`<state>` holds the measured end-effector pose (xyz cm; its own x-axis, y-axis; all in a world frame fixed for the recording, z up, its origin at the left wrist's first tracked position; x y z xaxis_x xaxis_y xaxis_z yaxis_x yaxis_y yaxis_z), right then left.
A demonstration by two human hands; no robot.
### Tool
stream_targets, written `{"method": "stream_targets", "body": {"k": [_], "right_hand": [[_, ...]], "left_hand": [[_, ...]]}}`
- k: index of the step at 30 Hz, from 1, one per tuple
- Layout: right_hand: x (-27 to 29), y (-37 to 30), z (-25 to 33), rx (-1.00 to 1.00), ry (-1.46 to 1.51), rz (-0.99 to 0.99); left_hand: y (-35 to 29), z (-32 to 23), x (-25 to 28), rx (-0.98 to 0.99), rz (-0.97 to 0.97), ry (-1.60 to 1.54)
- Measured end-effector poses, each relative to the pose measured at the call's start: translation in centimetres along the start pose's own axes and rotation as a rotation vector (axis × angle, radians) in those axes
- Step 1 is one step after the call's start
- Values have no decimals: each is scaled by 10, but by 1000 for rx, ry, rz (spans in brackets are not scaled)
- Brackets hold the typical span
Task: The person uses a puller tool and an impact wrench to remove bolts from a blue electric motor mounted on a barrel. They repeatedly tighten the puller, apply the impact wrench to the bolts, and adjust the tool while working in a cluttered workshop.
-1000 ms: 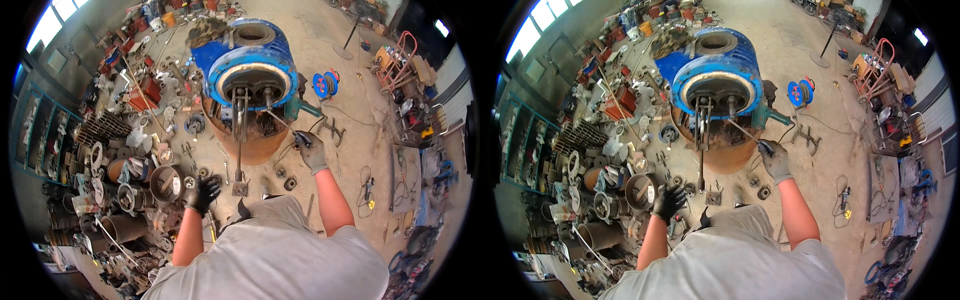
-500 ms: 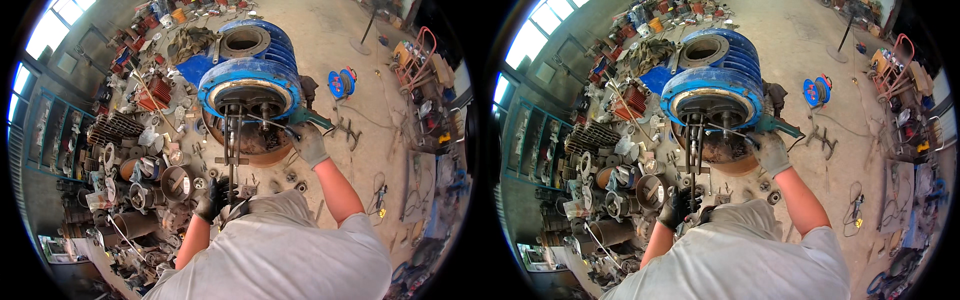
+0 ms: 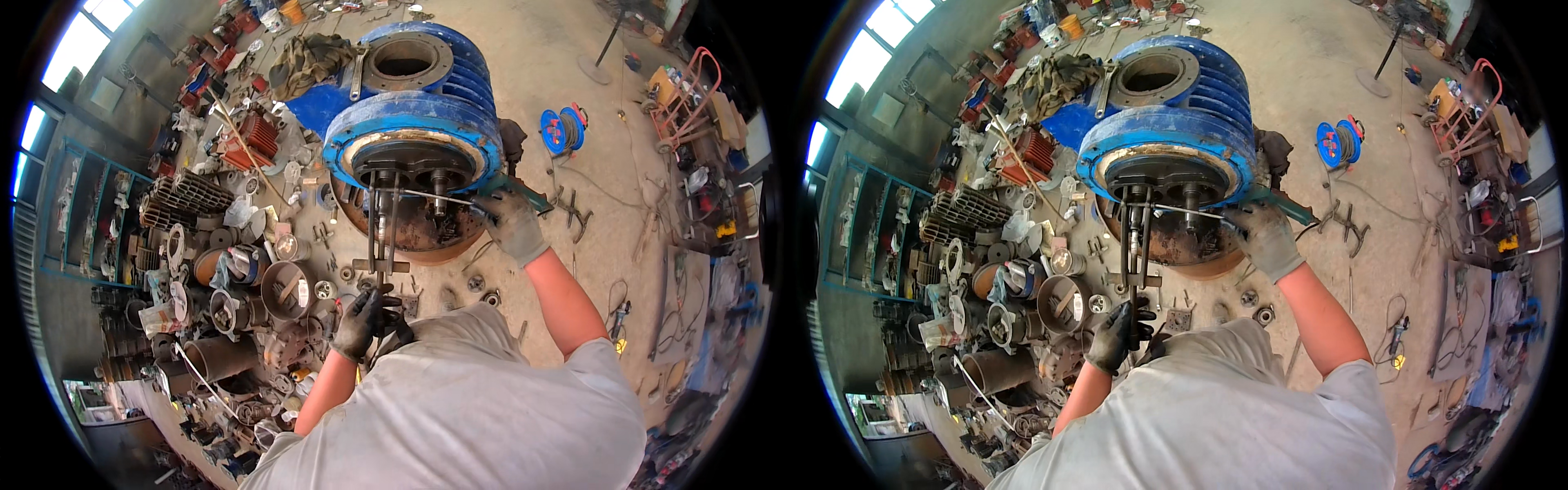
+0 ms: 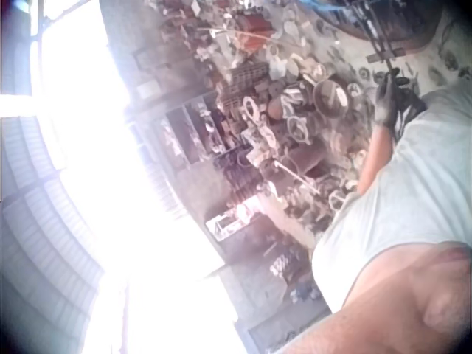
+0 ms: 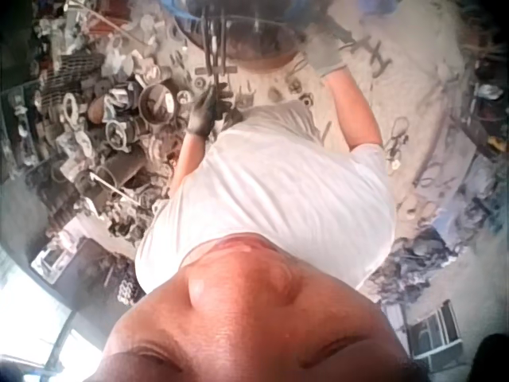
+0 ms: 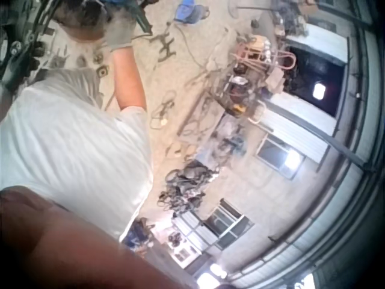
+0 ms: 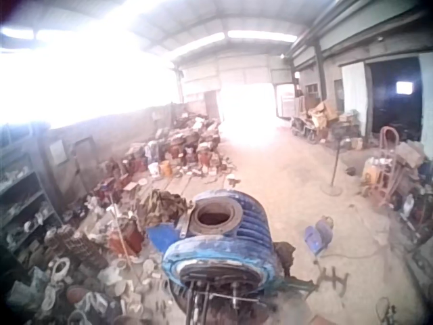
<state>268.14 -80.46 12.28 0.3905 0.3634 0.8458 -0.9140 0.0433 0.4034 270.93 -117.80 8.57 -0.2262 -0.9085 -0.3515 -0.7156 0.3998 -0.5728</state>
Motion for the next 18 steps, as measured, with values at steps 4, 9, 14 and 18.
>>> {"method": "stream_targets", "body": {"k": [4, 9, 14, 18], "right_hand": [[-2, 10, -3, 73, -23, -17], [-19, 17, -12, -48, 220, 10], [-39, 21, -20, -280, 475, 337], [-38, 17, -15, -208, 266, 291]], "left_hand": [[2, -10, -7, 76, -71, 76], [-6, -21, -17, 146, -111, -42], [-15, -34, -15, 150, -149, 26], [-23, -47, -25, 155, -127, 7]]}}
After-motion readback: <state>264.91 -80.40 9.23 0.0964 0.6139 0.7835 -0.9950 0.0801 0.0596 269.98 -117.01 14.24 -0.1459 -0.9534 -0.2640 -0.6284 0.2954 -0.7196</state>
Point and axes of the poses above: each hand's wrist, its own y-axis towards the middle knuckle, its own x-axis out of the back of the hand, z = x × y, the point moved 2 cm from there along y, towards the middle knuckle, and after that the axes turned 8 degrees about -y, right-handed, at the moved point
